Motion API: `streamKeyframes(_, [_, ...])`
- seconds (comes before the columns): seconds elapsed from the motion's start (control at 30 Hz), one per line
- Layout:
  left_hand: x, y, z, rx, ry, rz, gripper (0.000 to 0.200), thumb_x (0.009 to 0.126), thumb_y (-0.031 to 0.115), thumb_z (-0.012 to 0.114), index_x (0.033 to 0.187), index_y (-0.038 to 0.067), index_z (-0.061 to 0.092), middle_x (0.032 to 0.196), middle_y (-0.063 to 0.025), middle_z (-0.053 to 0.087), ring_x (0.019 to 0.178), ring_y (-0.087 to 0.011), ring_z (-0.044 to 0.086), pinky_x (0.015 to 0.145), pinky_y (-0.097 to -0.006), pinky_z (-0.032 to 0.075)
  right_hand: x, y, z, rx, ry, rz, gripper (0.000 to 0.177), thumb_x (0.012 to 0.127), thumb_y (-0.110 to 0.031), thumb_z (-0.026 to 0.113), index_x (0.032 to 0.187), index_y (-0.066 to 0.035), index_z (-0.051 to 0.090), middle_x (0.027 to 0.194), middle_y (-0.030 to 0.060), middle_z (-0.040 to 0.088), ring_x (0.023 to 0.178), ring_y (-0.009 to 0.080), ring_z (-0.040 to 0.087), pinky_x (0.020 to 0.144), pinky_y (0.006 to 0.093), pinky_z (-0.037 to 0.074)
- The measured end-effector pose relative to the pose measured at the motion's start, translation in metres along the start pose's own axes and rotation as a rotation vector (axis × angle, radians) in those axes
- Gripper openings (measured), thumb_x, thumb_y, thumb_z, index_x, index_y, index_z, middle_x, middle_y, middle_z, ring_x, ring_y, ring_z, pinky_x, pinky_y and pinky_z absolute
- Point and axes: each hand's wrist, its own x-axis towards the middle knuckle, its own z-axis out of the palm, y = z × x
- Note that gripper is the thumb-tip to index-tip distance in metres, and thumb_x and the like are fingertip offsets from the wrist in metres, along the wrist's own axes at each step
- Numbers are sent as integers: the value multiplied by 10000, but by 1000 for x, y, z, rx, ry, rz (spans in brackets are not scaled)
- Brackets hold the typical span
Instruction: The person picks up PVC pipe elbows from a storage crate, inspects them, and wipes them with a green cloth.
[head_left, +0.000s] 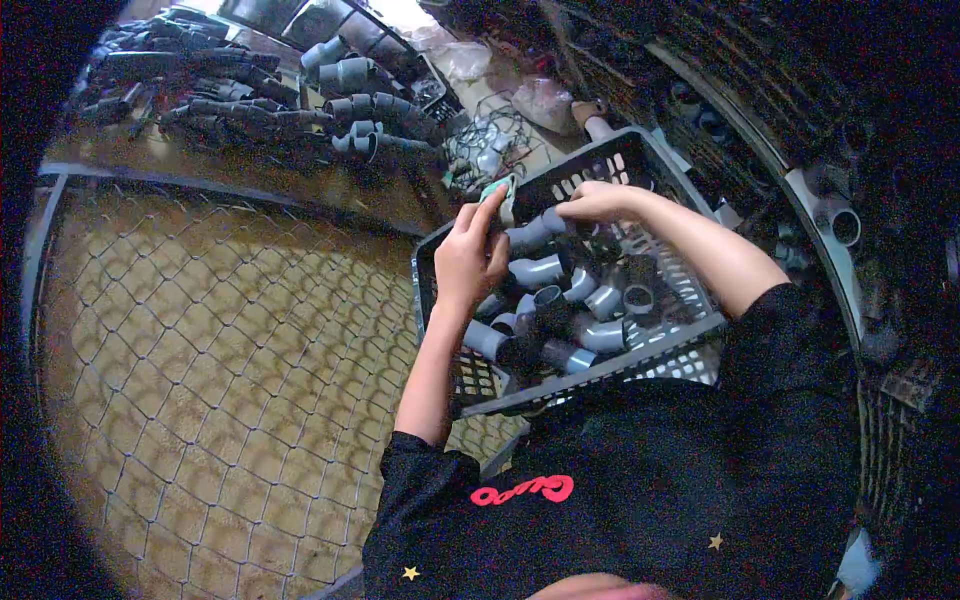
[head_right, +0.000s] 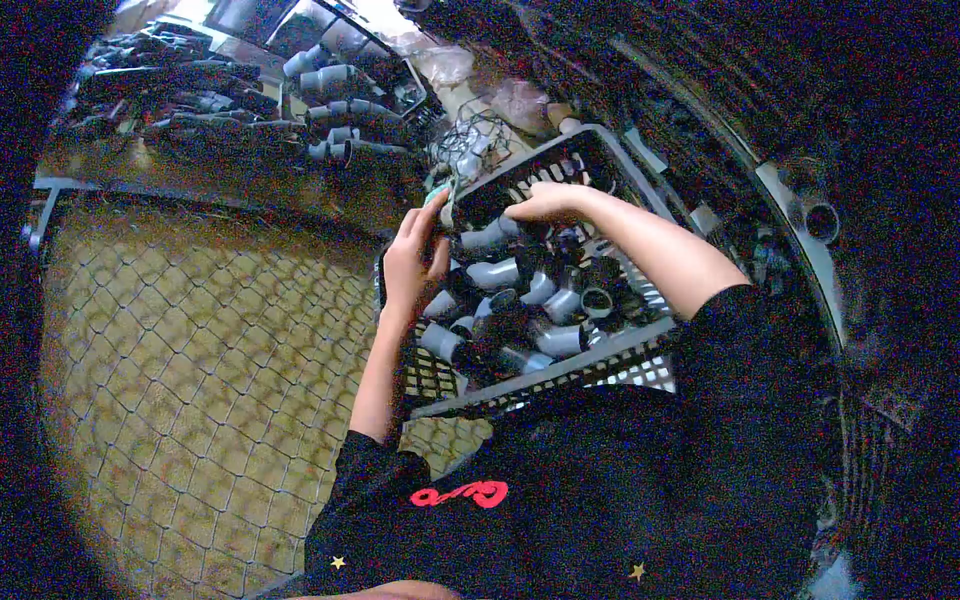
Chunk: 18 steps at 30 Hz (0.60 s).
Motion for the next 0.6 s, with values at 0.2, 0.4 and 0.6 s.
streamKeyframes(0.2, [6,13,6,83,93,142,619,793,133,647,1396,199,524,967,-108,604,763,-326,645,652,-420,543,-31,-24,-17,925,-311,-80,480,886,-370,496,1270,-84,532,1076,48,611,881,174,580,802,359,510])
streamKeyframes(0.4, [1,29,18,289,22,326,766,722,175,733,1447,210,487,877,-97,551,698,-278,615,601,-396,536,-36,-49,-3,1184,-182,-157,404,962,-363,433,1148,-83,656,974,42,700,836,166,671,761,317,548])
streamKeyframes(0.6, [-4,21,21,353,69,220,780,731,175,717,1469,184,465,836,-96,533,635,-257,607,562,-389,532,-28,-52,14,1116,-27,-180,550,981,-541,481,1219,-72,643,1094,54,672,939,128,625,843,290,492])
